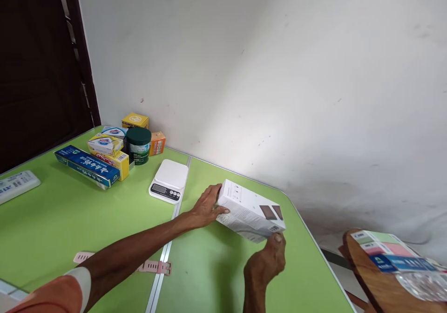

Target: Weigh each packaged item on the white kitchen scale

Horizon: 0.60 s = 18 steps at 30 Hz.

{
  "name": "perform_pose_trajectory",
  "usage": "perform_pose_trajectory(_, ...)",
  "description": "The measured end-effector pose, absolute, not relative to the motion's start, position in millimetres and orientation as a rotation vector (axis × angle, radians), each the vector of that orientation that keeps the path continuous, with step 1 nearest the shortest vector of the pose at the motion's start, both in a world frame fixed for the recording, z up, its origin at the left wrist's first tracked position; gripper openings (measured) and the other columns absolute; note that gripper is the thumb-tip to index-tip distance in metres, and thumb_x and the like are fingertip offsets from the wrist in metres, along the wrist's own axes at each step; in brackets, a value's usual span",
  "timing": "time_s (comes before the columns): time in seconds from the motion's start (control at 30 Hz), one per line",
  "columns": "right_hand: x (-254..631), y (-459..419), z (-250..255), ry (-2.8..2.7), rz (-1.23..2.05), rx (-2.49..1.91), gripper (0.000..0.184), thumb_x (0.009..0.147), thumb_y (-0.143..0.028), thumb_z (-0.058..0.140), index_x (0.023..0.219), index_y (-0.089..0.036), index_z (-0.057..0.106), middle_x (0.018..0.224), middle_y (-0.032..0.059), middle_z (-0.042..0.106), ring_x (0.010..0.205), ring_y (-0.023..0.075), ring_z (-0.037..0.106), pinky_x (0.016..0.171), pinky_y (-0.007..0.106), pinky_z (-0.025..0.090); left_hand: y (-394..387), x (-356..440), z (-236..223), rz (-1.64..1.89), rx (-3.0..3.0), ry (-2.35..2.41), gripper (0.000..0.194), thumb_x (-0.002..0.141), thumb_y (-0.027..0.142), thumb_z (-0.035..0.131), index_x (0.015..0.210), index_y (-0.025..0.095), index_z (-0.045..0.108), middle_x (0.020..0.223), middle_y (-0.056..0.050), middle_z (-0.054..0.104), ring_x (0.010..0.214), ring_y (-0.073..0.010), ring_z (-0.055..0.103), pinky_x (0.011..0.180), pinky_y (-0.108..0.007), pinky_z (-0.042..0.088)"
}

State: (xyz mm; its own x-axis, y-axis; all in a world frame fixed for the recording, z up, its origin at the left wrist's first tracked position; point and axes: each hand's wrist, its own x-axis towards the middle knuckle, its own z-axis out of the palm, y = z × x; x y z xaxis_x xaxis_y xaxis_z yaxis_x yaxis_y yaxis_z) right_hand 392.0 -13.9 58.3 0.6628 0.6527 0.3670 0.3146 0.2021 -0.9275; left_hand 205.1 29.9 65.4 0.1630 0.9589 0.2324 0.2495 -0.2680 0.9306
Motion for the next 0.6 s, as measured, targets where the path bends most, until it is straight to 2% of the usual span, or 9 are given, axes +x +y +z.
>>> perform_pose_trajectory(0.13,357,-6,89,-0.994,0.290,-1.269,0.059,0.102,-0.068,0.053,0.126,-0.022,0.080,0.133,0.0144,0.079,0.135,0.0423,0.068,0.118,0.063,0.051,27,163,93,1.275,1.668,1.188,0.086,0.097,0.045,0.077,0.170,0.018,0.042,0.163,-0.022,0.056,0.153,-0.0411,0.053,0.132,-0.061,0.044)
perform_pose_trajectory(0.27,299,16,96,-1.137,0.526,-1.131,0.063,0.103,-0.071,0.052,0.133,-0.021,0.077,0.132,0.0129,0.080,0.128,0.0361,0.071,0.114,0.058,0.053,31,92,107,1.429,1.666,1.326,0.082,0.094,0.041,0.080,0.167,0.020,0.048,0.163,-0.020,0.058,0.155,-0.0400,0.053,0.135,-0.059,0.041)
perform_pose_trajectory(0.4,237,41,82,-1.225,0.785,-0.982,0.067,0.102,-0.073,0.055,0.141,-0.021,0.074,0.142,0.0133,0.077,0.134,0.0340,0.068,0.119,0.054,0.049,36,24,93,1.522,1.626,1.456,0.081,0.091,0.041,0.079,0.164,0.022,0.051,0.166,-0.020,0.057,0.155,-0.0399,0.054,0.130,-0.060,0.046)
perform_pose_trajectory(0.6,191,61,61,-1.319,0.828,-0.988,0.077,0.100,-0.078,0.054,0.146,-0.019,0.073,0.152,0.0161,0.072,0.146,0.0357,0.059,0.125,0.050,0.042,44,-23,63,1.597,1.554,1.481,0.082,0.088,0.053,0.080,0.160,0.023,0.055,0.164,-0.018,0.062,0.154,-0.0428,0.056,0.127,-0.063,0.049)
